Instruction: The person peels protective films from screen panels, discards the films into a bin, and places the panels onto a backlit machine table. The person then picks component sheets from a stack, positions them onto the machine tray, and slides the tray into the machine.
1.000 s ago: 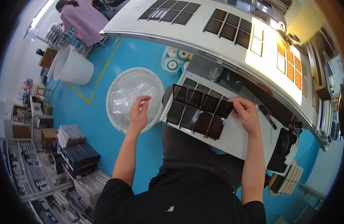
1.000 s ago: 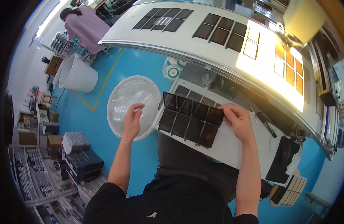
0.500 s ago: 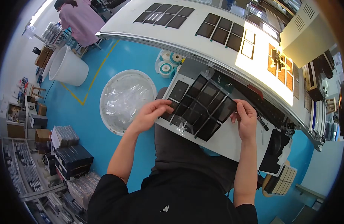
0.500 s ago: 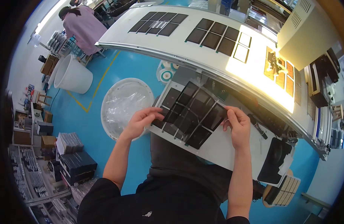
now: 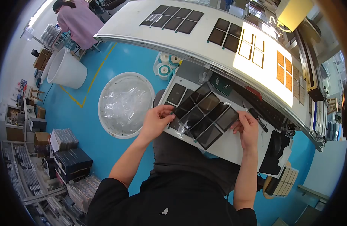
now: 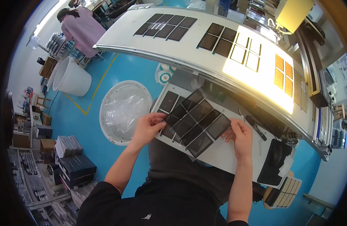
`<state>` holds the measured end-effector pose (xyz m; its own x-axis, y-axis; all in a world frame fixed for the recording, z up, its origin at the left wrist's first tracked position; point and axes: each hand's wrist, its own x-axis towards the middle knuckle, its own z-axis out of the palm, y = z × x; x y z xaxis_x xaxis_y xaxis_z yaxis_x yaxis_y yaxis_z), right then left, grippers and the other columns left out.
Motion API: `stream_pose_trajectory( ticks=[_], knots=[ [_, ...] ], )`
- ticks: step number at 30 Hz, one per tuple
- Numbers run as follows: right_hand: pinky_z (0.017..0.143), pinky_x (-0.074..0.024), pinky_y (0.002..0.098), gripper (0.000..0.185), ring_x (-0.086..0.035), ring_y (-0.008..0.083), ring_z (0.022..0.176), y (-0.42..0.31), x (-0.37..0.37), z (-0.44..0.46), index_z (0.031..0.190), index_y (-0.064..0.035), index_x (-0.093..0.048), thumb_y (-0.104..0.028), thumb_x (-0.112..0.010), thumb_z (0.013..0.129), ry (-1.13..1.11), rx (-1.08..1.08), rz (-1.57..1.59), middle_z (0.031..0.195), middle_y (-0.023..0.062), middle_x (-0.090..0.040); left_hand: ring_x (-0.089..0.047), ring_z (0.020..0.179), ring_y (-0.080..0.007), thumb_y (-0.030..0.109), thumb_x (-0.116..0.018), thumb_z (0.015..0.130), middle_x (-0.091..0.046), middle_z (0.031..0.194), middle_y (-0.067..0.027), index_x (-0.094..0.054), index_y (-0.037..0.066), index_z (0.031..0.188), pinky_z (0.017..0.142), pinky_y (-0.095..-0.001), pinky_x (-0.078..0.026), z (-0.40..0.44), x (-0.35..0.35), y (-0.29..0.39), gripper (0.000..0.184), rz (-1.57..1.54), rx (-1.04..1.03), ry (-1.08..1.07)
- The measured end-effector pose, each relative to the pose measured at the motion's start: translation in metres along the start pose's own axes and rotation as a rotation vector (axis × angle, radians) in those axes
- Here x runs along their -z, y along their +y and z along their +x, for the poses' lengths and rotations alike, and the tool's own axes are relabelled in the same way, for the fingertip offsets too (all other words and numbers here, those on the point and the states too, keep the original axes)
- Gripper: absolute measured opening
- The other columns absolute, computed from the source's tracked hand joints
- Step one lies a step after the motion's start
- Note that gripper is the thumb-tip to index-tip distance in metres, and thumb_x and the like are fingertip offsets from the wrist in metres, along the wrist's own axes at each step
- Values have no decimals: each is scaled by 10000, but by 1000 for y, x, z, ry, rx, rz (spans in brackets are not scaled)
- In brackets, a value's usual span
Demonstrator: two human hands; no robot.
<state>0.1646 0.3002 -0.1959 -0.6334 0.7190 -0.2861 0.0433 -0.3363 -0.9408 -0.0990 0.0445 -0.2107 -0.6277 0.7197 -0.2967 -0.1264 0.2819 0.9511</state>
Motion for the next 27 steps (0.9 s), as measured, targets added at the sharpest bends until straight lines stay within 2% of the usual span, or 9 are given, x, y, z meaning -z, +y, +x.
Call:
stream_pose_trajectory(
  ticks=[2,6,9,11,13,18,21,24,27],
  knots=[
    [529,-508,253,296,-717,167,696,0,5,-7,1200,19,-706,-240,-621,1085,-16,-21,-13,863,76,-724,-680,829,-98,-13,-721,940,-758,949,-63,-689,-71,1253,756,-262,-541,0,-3,0,320,64,-1,13],
    [581,-538,288,267,-745,210,723,-3,4,-25,1188,30,-706,-195,-609,1080,-39,-84,-29,868,113,-738,-741,888,-136,0,-704,964,-778,1003,-103,-704,-54,1157,809,-284,-599,-16,4,29,200,-143,-112,141],
    [644,-564,296,259,-752,204,797,1,-8,-38,1211,36,-699,-161,-600,1076,-151,-132,-62,981,123,-748,-781,919,-277,7,-586,1017,-761,1057,-155,-657,-4,1180,777,-346,-633,-35,22,69,178,-330,-276,239],
    [684,-570,300,261,-748,193,848,1,-18,-43,1227,36,-695,-152,-600,1073,-259,-160,-125,1026,121,-748,-785,950,-322,55,-550,1051,-751,1094,-167,-642,9,1203,753,-379,-636,-48,52,91,183,-300,-495,315],
    [731,-569,297,267,-735,174,903,2,-25,-45,1249,24,-693,-154,-604,1070,-345,-190,-211,1046,108,-750,-784,953,-318,83,-552,1065,-747,1085,-156,-627,19,1217,750,-401,-635,-62,79,130,180,-325,-666,370],
    [681,-558,281,250,-718,154,823,7,-15,-41,1238,10,-693,-156,-611,1070,-270,-181,-329,1016,88,-744,-745,1067,-269,129,-569,1093,-718,1182,-137,-586,39,1294,902,-399,-609,-60,161,185,221,-114,-791,622],
    [619,-542,267,229,-705,138,764,9,-17,-38,1220,8,-695,-141,-610,1069,-233,-210,-283,986,84,-736,-725,1070,-216,159,-562,1105,-709,1168,-106,-595,13,1285,910,-343,-600,-34,203,226,234,-79,-794,793],
    [565,-521,255,206,-690,126,701,9,-20,-35,1197,10,-699,-122,-611,1065,-198,-204,-273,950,82,-730,-700,1115,-195,167,-586,1097,-702,1208,-91,-577,9,1355,960,-333,-569,8,238,267,302,-168,-781,790],
    [537,-505,252,185,-676,118,648,8,-29,-34,1168,11,-708,-106,-612,1061,-153,-202,-320,908,80,-727,-686,1051,-202,147,-550,1078,-697,1187,-96,-592,22,1321,881,-335,-560,78,282,289,277,-285,-729,761]
  ],
)
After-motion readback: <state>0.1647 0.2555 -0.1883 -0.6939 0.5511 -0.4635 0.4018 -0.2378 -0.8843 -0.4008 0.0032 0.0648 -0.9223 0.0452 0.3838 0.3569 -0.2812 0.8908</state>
